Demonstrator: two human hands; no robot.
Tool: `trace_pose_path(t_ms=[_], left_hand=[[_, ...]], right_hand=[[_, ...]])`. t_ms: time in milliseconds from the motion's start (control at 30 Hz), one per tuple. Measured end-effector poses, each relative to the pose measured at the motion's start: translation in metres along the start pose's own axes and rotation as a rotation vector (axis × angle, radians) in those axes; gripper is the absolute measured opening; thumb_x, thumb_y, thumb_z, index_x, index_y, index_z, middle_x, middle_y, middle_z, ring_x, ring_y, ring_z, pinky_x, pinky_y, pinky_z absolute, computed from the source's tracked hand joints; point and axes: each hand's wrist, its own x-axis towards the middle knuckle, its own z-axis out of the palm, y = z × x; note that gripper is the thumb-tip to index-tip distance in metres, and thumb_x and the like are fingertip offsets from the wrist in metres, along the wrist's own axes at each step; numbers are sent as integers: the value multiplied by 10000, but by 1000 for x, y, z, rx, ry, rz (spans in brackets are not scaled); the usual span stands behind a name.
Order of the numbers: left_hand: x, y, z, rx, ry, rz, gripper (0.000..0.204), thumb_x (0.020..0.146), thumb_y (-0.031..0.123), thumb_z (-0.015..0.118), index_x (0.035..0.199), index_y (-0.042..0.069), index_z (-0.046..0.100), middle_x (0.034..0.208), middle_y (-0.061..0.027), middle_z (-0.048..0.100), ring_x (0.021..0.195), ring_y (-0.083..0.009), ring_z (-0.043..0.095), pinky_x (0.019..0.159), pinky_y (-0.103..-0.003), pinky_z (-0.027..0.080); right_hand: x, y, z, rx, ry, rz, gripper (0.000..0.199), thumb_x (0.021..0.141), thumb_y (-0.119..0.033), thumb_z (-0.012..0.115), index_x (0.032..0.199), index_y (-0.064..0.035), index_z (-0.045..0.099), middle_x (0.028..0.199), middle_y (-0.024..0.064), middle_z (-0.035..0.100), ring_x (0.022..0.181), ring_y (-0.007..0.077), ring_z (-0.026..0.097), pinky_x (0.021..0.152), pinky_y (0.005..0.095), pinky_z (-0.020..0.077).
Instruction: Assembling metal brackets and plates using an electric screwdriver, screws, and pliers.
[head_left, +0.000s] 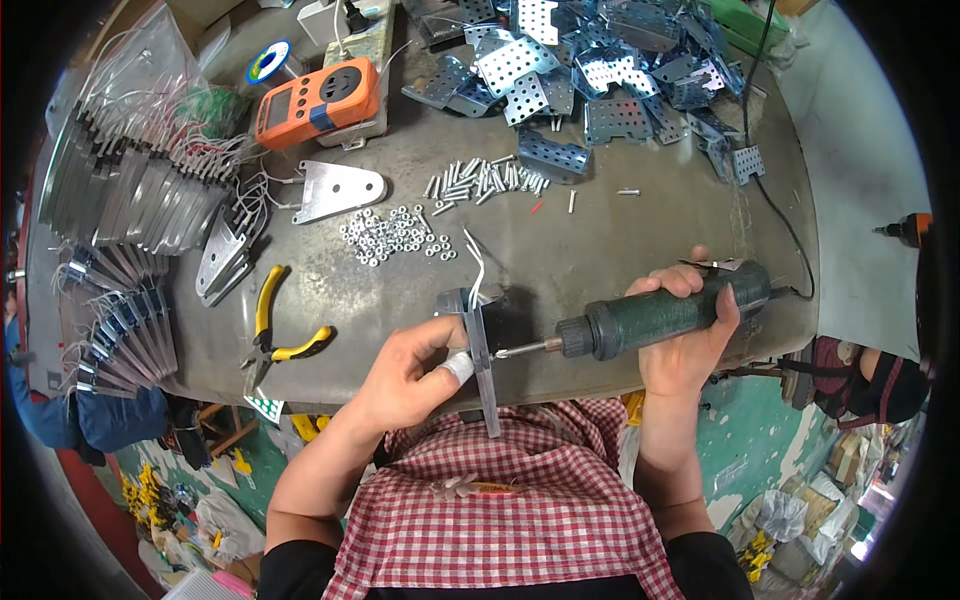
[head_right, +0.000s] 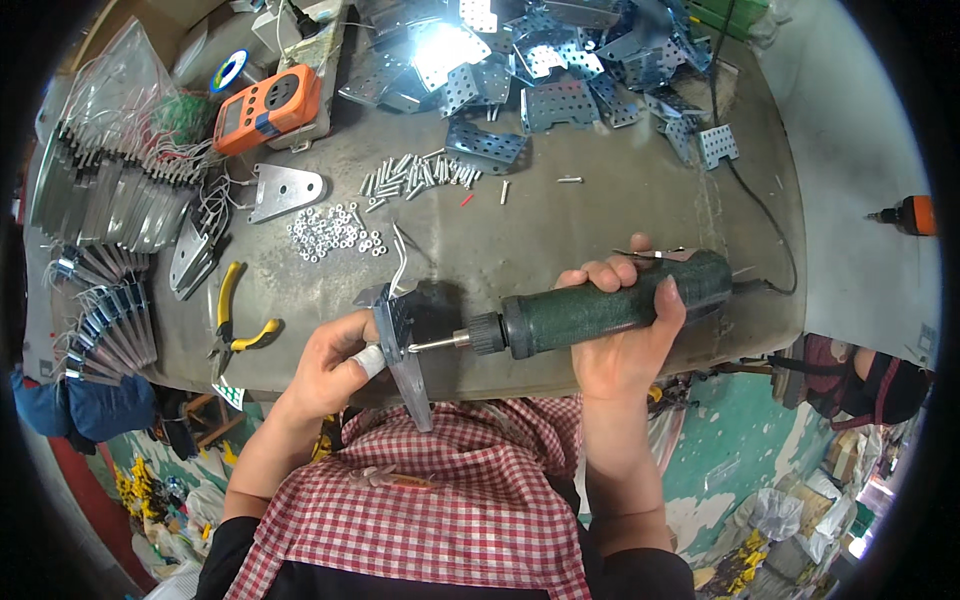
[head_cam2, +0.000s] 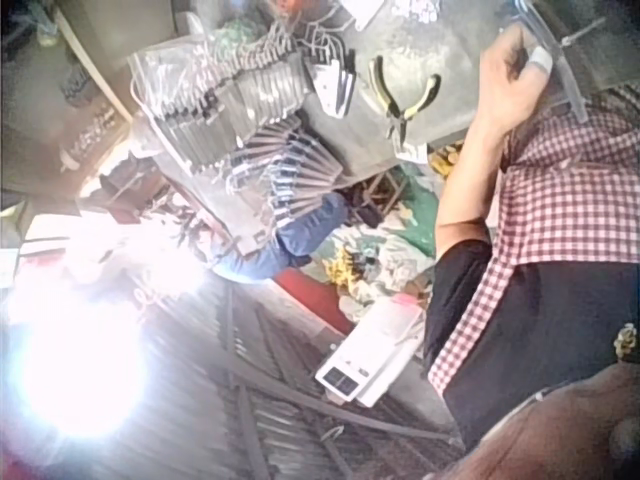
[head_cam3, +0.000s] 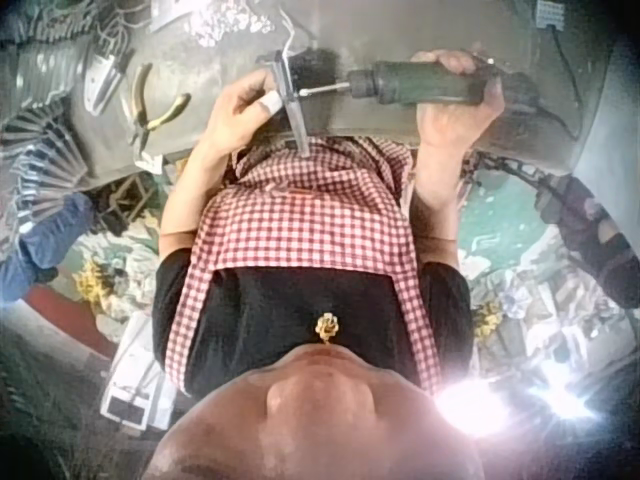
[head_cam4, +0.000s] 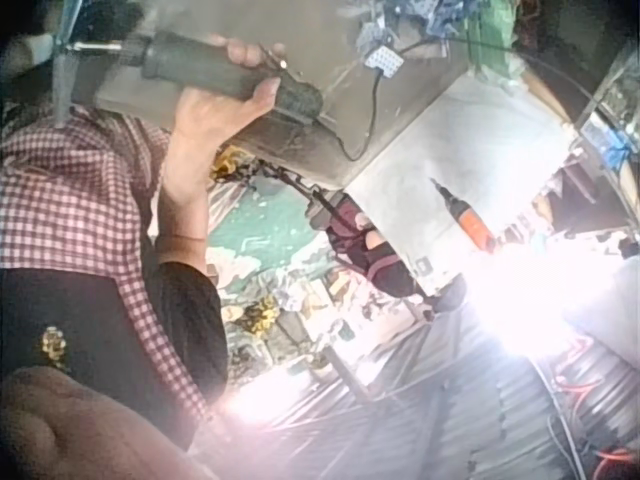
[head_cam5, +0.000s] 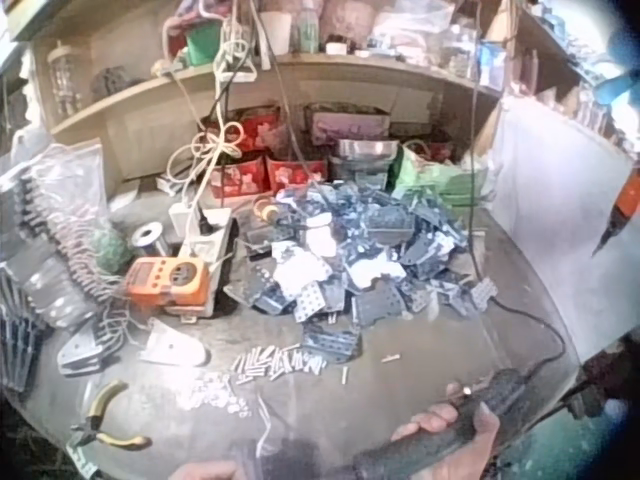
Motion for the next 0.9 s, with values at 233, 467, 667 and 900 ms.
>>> trace_pose_path(t_ms=[233,467,667,900], left_hand=[[-2,3,-3,33,12,-83,182,751,174,508,791,-3,504,842,-34,538,798,-95,486,715,-246,387],[-4,6,-20,459,120,258,167,756,135,628,859,26,555,866,-86,570,808,-201,556,727,-300,435],[5,4,-43,1201,754,151,229,680,-30,599,886,22,513,868,-126,576,836,-282,548,711,-352,435],[6,12,-42,1250,495,176,216,662,-55,603,830,20,490,869,-114,581,833,-267,559,729,-329,445]], right_hand=[[-2,6,-1,-10,-24,-14,392,790,-270,597,1112,-90,464,808,8,512,810,147,493,873,377,357],[-5,9,-12,23,13,-15,422,793,-257,590,1144,-74,443,842,22,481,840,154,481,887,389,361],[-6,10,-13,52,35,-6,438,791,-250,591,1160,-68,441,844,26,478,838,156,480,884,397,364],[-6,8,-11,29,49,-20,440,787,-235,595,1159,-55,445,842,38,476,834,168,474,885,396,365]])
